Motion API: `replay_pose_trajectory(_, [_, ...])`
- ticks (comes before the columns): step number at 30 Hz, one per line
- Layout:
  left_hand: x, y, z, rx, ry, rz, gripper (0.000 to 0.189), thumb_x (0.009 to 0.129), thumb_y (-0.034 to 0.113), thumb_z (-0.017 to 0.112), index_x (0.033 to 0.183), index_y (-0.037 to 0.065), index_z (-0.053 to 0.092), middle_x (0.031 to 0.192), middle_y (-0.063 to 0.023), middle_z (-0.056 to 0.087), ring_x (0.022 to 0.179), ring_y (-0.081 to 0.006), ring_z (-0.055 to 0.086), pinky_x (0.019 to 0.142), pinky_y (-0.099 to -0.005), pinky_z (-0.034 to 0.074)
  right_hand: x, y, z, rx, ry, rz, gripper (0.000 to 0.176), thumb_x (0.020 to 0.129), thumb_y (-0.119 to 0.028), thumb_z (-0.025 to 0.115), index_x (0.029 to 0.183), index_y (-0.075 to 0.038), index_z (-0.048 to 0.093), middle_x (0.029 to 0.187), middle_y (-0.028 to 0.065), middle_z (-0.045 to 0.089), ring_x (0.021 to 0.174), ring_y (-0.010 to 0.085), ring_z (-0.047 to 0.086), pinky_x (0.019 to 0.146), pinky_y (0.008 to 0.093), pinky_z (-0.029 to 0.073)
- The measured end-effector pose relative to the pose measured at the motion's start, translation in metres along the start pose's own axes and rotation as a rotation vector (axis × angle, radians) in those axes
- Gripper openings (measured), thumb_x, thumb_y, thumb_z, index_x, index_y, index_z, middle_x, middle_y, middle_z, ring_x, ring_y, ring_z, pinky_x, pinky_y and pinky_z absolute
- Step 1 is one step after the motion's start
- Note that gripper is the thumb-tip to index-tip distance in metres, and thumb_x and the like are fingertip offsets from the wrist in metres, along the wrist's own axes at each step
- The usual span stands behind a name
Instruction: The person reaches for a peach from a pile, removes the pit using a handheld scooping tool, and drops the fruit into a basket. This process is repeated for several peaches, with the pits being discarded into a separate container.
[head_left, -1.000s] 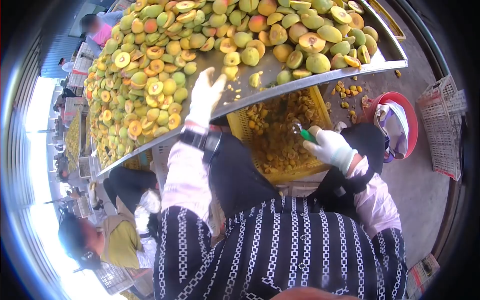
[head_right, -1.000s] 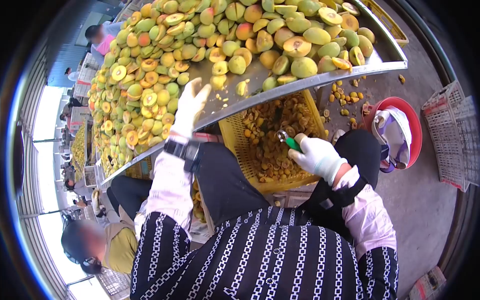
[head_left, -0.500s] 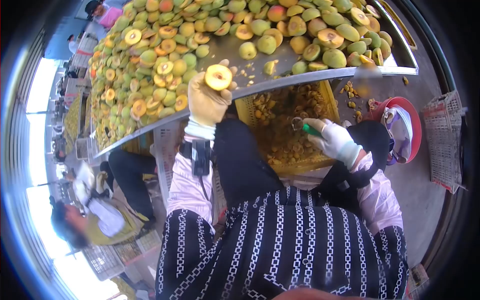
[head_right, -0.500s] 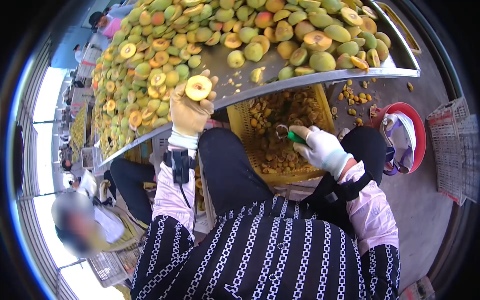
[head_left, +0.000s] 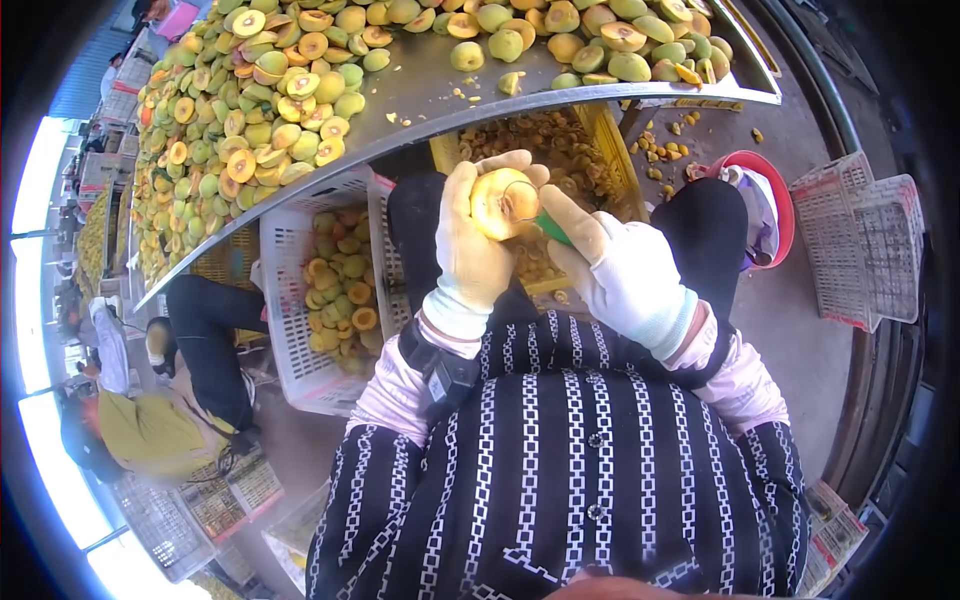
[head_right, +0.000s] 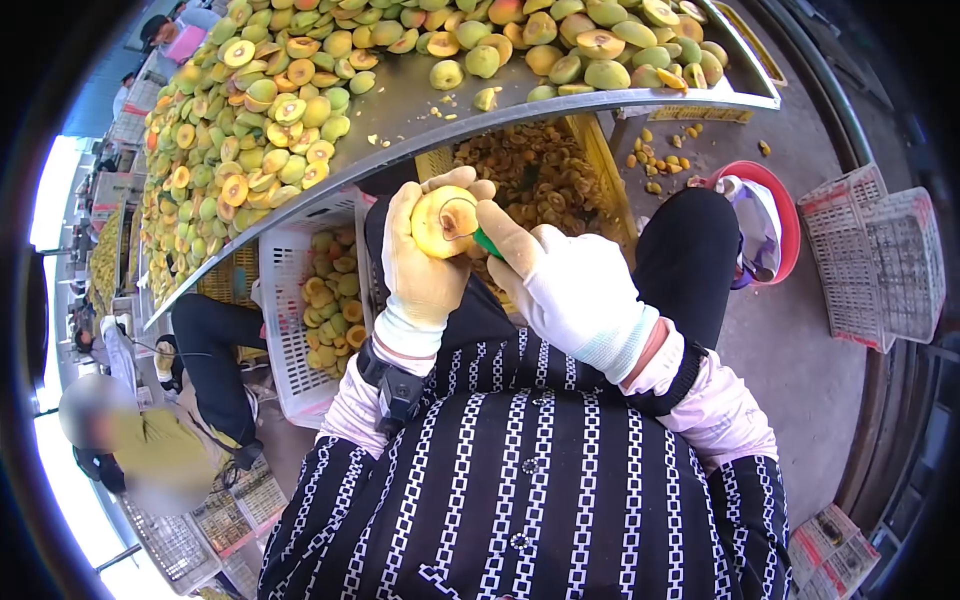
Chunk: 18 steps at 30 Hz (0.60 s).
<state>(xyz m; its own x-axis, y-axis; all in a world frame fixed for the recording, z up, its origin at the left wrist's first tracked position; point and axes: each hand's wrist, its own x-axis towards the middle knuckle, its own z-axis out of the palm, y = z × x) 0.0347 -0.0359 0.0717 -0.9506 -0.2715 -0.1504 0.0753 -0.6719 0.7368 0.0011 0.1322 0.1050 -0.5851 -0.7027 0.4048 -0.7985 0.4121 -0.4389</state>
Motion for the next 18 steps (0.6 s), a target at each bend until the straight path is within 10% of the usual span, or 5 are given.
replay_pose_trajectory(18, [-0.025,0.001,0.007,0.231,0.104,0.084,0.052,0.101,0.039,0.032,0.091,-0.002,0.061,0.085,-0.0126,0.065,0.077,-0.0198,0.064,0.074,-0.0306,0.052,-0.026,-0.021,0.02,-0.006,-0.228,0.067,0.057,0.079,-0.013,0.066,0.129,-0.004,0.041,0.07,0.013,0.059,0.054,0.0312,0.061,0.048,0.038,0.049])
